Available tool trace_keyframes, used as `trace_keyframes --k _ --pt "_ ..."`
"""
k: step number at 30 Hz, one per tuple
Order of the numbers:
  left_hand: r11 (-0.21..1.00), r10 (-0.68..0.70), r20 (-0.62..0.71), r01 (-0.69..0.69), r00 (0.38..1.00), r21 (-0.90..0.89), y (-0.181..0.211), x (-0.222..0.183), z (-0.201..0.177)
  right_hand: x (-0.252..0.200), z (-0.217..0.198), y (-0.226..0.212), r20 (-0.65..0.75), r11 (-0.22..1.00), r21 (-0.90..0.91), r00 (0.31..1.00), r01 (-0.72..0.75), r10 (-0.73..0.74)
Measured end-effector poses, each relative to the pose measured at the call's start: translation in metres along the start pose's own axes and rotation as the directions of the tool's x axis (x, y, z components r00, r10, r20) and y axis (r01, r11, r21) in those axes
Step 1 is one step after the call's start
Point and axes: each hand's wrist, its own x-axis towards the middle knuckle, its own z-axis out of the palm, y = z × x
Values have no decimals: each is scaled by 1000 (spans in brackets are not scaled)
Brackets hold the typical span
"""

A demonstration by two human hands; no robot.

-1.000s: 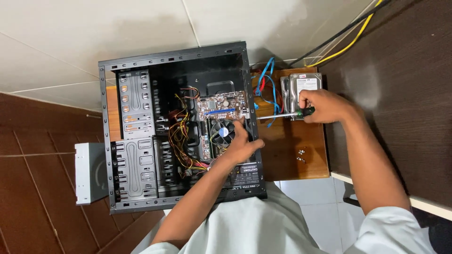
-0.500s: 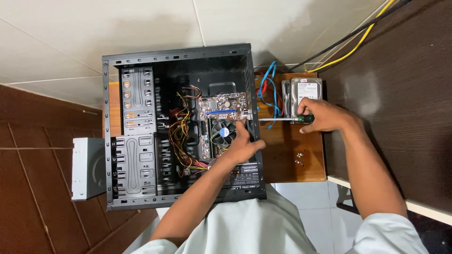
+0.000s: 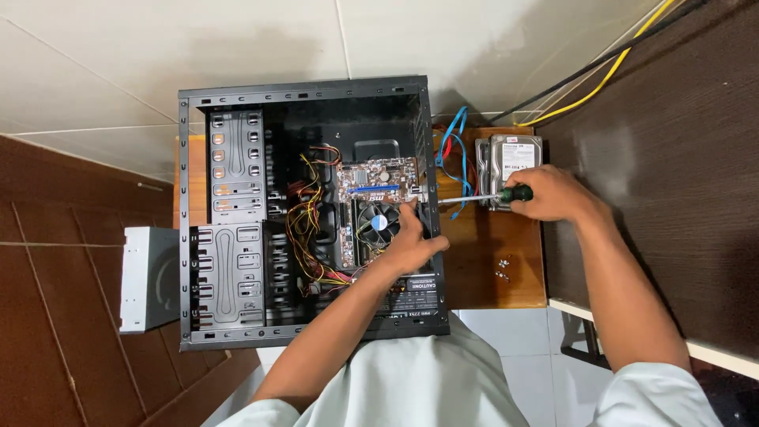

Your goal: Installing a cooling fan into a computer case using a screwdriver and screws

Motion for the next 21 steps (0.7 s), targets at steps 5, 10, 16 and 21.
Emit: trace_keyframes --k 5,10,16,21 --pt "1000 -5 -2 5 1000 20 3 0 2 11 10 20 28 1000 7 999 -24 24" --pt "999 -21 4 21 1000 24 -3 5 2 -4 -3 -11 43 998 -53 999 20 -18" --pt "997 -51 22 50 998 62 9 -8 0 -9 0 -12 -43 989 -147 999 3 -10" --pt "998 -35 24 33 999 52 18 -15 -2 -9 6 -9 -3 992 -126 1000 -29 29"
